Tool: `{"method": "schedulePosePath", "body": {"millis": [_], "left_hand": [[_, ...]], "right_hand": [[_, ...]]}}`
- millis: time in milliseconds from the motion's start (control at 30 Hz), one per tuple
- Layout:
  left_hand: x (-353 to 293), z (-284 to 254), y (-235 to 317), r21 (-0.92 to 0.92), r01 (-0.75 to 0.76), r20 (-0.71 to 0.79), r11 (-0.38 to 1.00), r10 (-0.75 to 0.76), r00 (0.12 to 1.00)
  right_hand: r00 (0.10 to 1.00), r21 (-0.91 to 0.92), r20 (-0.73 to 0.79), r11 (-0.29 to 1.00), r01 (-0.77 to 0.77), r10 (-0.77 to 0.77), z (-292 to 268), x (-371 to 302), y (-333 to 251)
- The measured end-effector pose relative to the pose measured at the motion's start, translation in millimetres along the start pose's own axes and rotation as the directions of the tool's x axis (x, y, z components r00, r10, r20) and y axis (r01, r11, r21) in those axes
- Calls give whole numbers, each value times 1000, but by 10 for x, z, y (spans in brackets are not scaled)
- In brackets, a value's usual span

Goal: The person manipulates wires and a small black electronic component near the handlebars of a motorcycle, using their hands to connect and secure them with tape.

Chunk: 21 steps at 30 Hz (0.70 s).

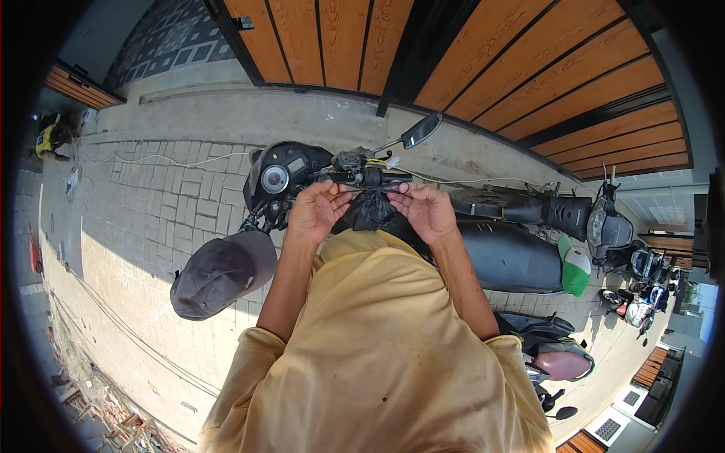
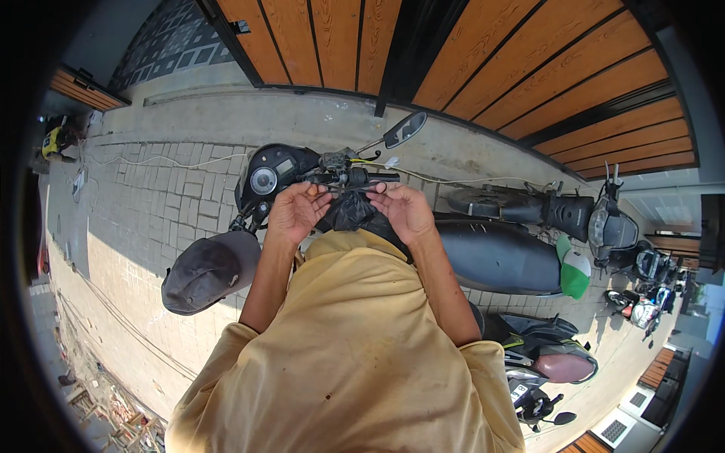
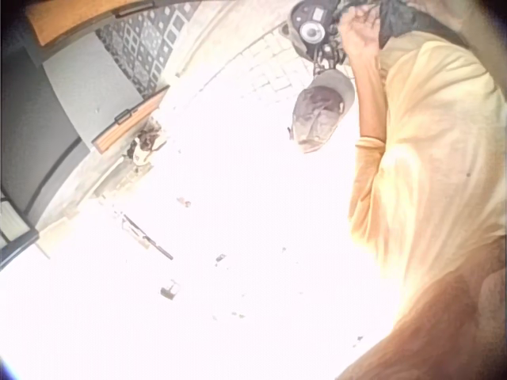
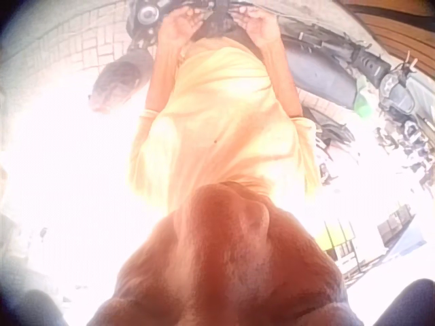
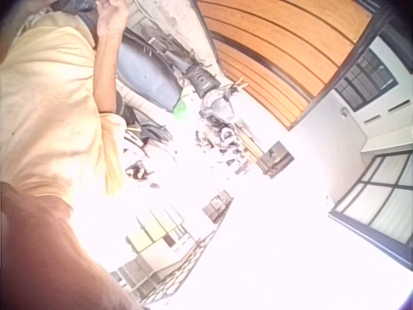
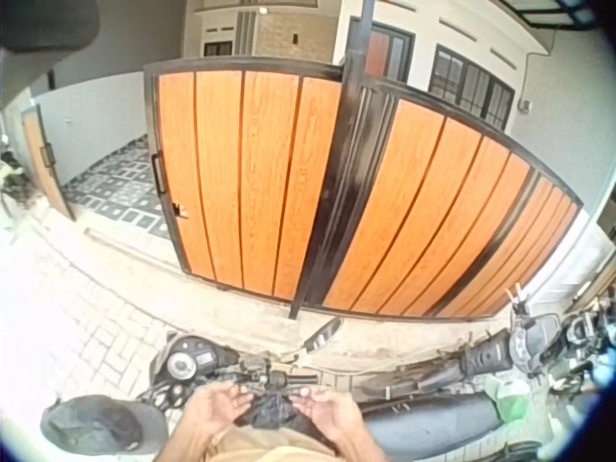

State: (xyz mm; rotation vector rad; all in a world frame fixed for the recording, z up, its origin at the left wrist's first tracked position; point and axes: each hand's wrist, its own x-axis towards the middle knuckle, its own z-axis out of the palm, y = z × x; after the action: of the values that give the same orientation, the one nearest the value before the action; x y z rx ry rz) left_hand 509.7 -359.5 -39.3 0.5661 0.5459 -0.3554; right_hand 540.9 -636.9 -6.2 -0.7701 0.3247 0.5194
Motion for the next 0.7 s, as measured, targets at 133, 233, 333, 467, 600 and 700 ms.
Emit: {"method": "schedulePosePath", "body": {"millis": [133,233,333,467,600,700], "left_hand": [[49,225,73,137,-205,65,969,198,978],[295,233,100,155,-335,272,929,286,919],[459,323,193,219,-209,195,953,166,966],[837,473,289,481,-132,82,867,106,991],[1226,620,293,746,-126,34,654,150,988],[1477,688,185,792,-182,87,583,187,979]], "right_hand": [[998,2,55,999,-33,33,44,201,73],[985,42,-29,985,-169,170,35,363,144],[971,70,-53,971,-229,233,-70,603,170],[950,-79,-244,972,-220,195,-40,883,129],[874,-313,-486,932,-185,10,77,1066,184],[868,-313,-497,933,-179,0,24,1230,166]]}}
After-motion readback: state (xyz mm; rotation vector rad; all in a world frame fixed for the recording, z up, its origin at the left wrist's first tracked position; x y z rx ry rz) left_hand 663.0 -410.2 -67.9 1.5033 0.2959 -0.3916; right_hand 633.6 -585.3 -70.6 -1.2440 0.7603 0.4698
